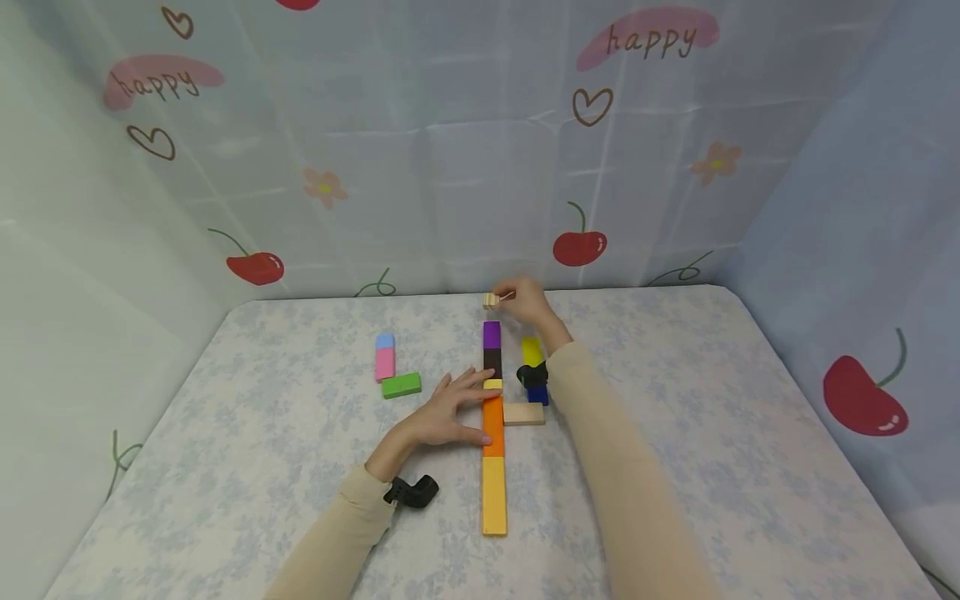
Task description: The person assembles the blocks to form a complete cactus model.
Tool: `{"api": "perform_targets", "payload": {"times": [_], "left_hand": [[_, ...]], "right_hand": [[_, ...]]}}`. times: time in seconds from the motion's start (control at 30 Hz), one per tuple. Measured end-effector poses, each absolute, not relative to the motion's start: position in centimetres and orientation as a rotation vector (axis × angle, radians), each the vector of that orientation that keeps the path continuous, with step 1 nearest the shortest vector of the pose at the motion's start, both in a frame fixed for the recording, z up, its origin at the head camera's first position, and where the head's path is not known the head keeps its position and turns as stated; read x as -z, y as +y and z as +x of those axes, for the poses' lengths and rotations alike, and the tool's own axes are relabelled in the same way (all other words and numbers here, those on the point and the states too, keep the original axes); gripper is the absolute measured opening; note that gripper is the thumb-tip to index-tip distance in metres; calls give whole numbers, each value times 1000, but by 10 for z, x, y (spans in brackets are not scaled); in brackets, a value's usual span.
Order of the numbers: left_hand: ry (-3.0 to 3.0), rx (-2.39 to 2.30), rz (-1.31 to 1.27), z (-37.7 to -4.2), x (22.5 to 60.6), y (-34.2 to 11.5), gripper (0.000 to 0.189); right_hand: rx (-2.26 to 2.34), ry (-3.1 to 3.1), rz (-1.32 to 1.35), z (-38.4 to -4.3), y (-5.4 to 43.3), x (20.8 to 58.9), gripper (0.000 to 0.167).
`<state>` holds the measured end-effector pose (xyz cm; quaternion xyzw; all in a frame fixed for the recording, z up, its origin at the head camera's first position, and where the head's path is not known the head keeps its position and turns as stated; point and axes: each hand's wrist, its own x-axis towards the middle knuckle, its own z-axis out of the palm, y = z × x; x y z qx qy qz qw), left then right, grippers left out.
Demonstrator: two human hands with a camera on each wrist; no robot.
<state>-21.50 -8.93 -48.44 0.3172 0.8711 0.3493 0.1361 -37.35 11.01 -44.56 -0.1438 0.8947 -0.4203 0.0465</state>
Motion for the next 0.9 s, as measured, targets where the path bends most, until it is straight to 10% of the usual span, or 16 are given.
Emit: {"api": "perform_targets", "payload": {"times": [0.9], "left_hand": [[2524,-1012,934,-215,484,-91,70]], "right_hand": [[1144,2701,-418,-372,108,459,32]]}}
